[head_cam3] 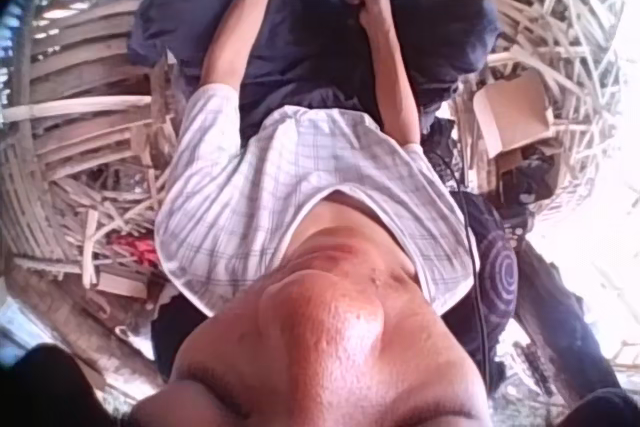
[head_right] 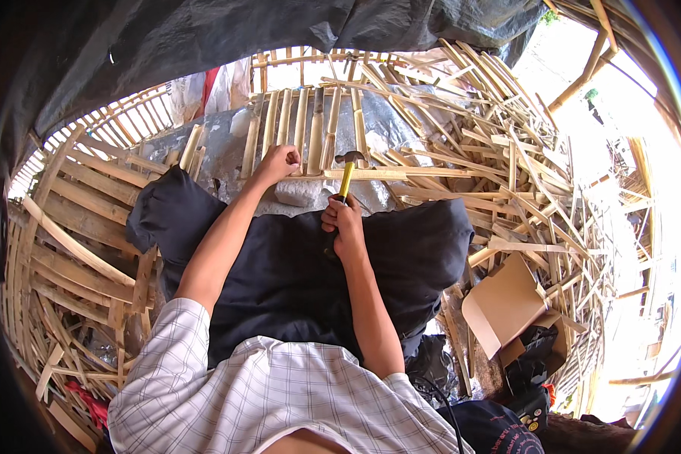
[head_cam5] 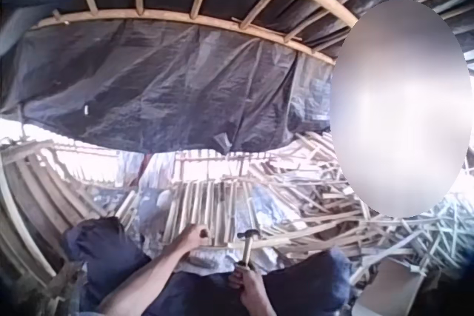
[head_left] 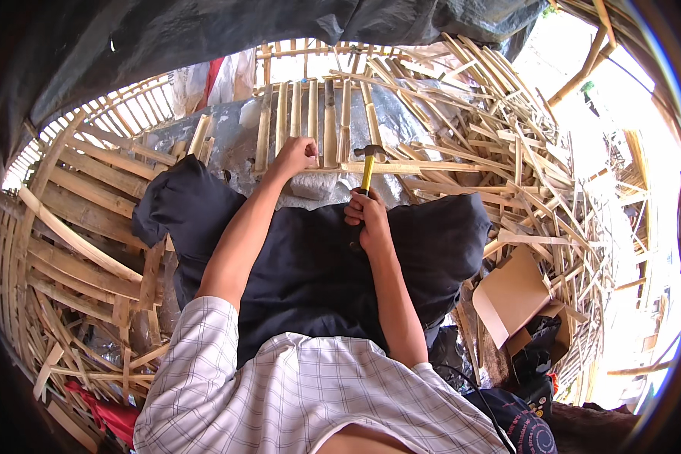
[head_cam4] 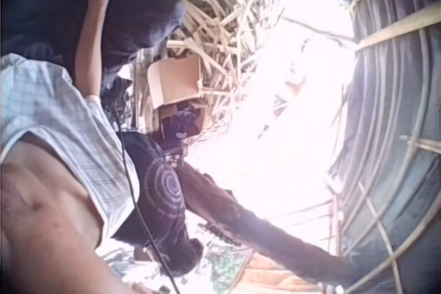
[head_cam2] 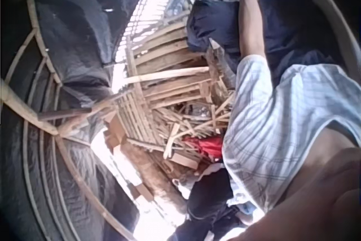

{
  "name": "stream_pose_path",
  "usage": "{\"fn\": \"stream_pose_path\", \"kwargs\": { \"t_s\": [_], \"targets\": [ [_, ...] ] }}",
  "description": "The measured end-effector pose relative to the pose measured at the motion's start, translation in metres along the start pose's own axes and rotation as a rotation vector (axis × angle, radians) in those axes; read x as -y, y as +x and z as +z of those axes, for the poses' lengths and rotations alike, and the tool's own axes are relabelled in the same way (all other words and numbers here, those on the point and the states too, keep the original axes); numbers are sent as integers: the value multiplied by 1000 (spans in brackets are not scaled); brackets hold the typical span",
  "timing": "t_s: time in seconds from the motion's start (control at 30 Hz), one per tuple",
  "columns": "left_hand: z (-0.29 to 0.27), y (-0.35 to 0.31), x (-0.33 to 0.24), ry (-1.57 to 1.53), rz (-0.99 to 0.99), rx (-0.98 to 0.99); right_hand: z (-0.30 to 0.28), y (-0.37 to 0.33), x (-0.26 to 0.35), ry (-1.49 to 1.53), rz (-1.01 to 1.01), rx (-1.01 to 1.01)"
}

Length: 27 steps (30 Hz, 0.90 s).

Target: The person nails thin wooden slats onto a frame with a hammer.

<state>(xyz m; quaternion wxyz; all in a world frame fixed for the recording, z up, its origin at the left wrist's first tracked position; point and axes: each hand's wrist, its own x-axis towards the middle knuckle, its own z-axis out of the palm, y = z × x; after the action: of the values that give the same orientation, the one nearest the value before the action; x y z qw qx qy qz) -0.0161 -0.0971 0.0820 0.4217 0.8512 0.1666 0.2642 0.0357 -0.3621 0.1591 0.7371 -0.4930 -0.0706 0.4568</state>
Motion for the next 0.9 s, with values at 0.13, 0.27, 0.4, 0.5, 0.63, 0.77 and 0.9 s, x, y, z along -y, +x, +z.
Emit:
{"fn": "stream_pose_path", "kwargs": {
  "t_s": [0.13,0.27,0.4,0.5,0.63,0.77,0.9],
  "targets": [
    [2,-7,-5,8,55,-9,7,-7,-2,-5,18,45],
    [1,-4,-17,82,-1,57,13,-19,1,-81,-19,76],
    [-1,-8,0,-67,54,-19,21,-18,8,-226,-22,117],
    [5,-10,4,-191,-74,1,20,-11,24,-341,9,135],
    [-3,-9,21,-298,-156,2,31,7,39,-477,52,150],
    [-5,-8,19,-312,-155,38,39,40,68,-631,3,196],
    [-6,-7,16,-349,-201,72,35,87,85,-805,-60,299]
  ]
}}
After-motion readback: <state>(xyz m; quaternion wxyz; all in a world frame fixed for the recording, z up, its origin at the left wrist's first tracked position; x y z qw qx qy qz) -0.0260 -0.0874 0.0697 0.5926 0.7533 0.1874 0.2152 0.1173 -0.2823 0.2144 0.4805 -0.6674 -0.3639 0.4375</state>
